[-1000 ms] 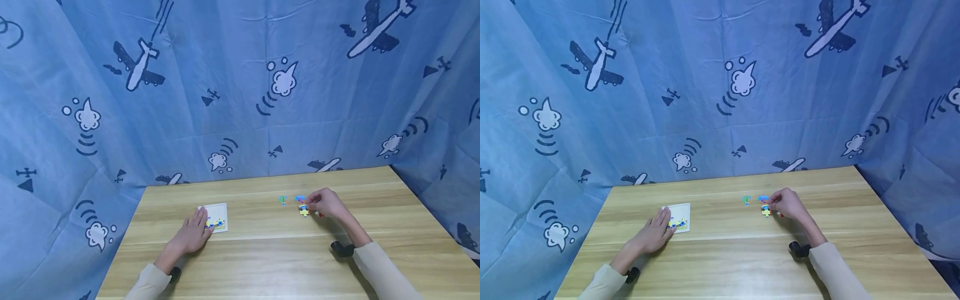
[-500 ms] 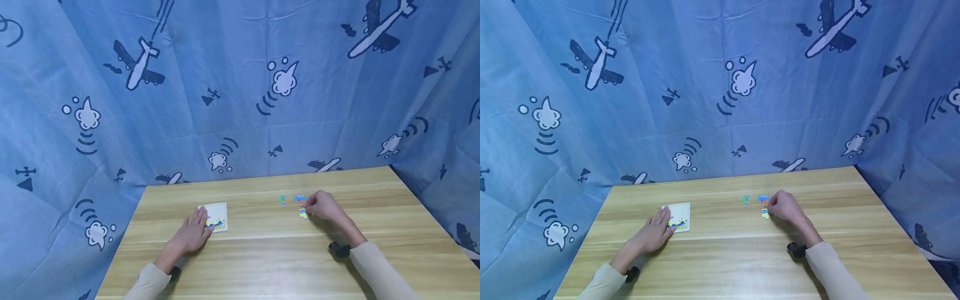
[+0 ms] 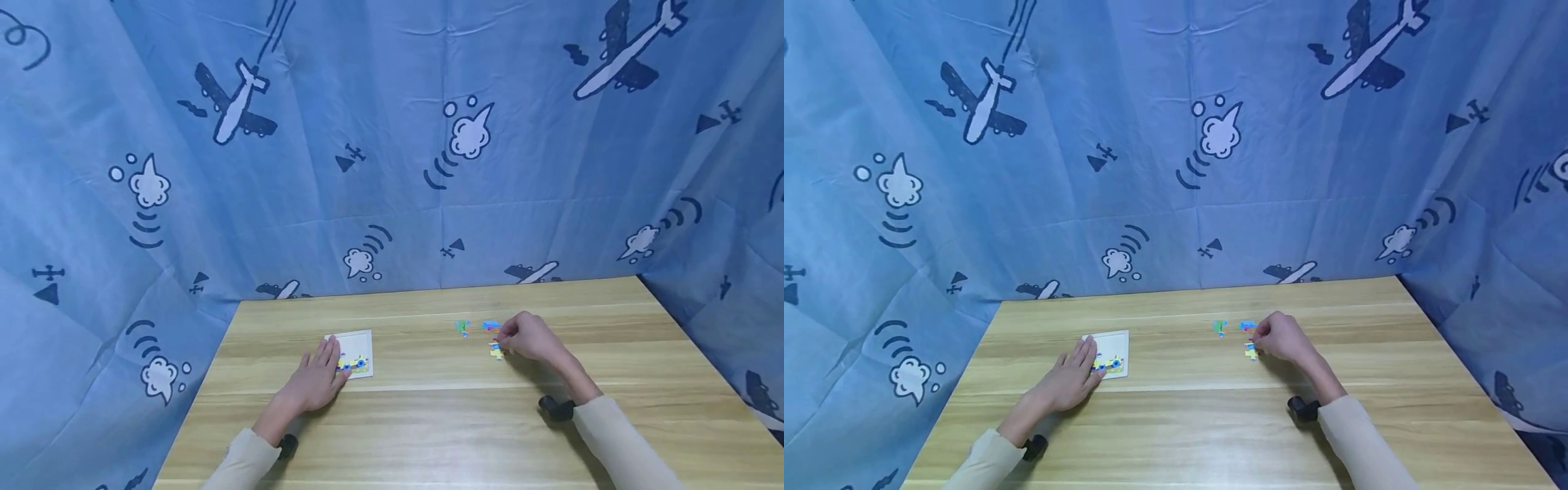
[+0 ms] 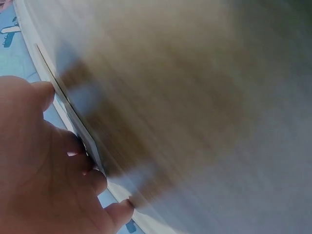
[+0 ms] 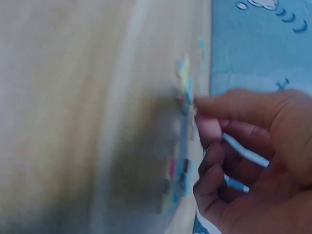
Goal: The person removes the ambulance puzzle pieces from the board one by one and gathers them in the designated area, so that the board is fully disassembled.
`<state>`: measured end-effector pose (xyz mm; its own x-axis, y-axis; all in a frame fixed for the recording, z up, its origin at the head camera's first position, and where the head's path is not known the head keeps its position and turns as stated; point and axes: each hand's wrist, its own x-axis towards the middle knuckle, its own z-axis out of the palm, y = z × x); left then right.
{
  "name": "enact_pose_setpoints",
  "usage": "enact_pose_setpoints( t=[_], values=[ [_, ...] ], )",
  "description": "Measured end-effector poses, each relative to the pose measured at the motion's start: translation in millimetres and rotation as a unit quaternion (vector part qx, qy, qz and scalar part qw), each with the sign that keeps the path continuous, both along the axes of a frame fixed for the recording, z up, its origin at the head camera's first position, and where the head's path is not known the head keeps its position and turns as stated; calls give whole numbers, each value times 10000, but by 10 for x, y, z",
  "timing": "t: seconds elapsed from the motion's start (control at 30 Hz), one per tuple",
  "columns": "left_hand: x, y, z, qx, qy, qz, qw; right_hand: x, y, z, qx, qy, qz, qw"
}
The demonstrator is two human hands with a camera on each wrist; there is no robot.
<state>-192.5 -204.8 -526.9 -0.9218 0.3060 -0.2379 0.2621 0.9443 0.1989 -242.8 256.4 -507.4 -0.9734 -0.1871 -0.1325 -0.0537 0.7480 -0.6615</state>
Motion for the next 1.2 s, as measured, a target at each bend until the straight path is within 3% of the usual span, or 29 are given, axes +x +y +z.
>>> enact_pose_setpoints(
  t=[0.23,0.43,0.57,0.63,0.83,1.07,1.2],
  values=[
    [11,-9,21,105,55,113,9999,-23,-118,165,-287,528,-56,9982],
    [-51,-79,22,105,721,203,9971,-151,-425,343,-507,782,378,9949],
    [-119,-173,37,195,1024,54,9945,-231,-699,446,-632,933,824,9902],
    [-140,-231,35,264,993,-68,9947,-259,-842,481,-736,982,1081,9865],
    [-151,-399,-11,295,495,-481,9972,-283,-1249,513,-898,997,1631,9774],
    [-208,-465,21,333,438,-463,9974,-343,-1747,499,-898,954,1954,9719],
    [-234,-451,26,247,359,-465,9980,-353,-2018,417,-901,867,2183,9678]
  ],
)
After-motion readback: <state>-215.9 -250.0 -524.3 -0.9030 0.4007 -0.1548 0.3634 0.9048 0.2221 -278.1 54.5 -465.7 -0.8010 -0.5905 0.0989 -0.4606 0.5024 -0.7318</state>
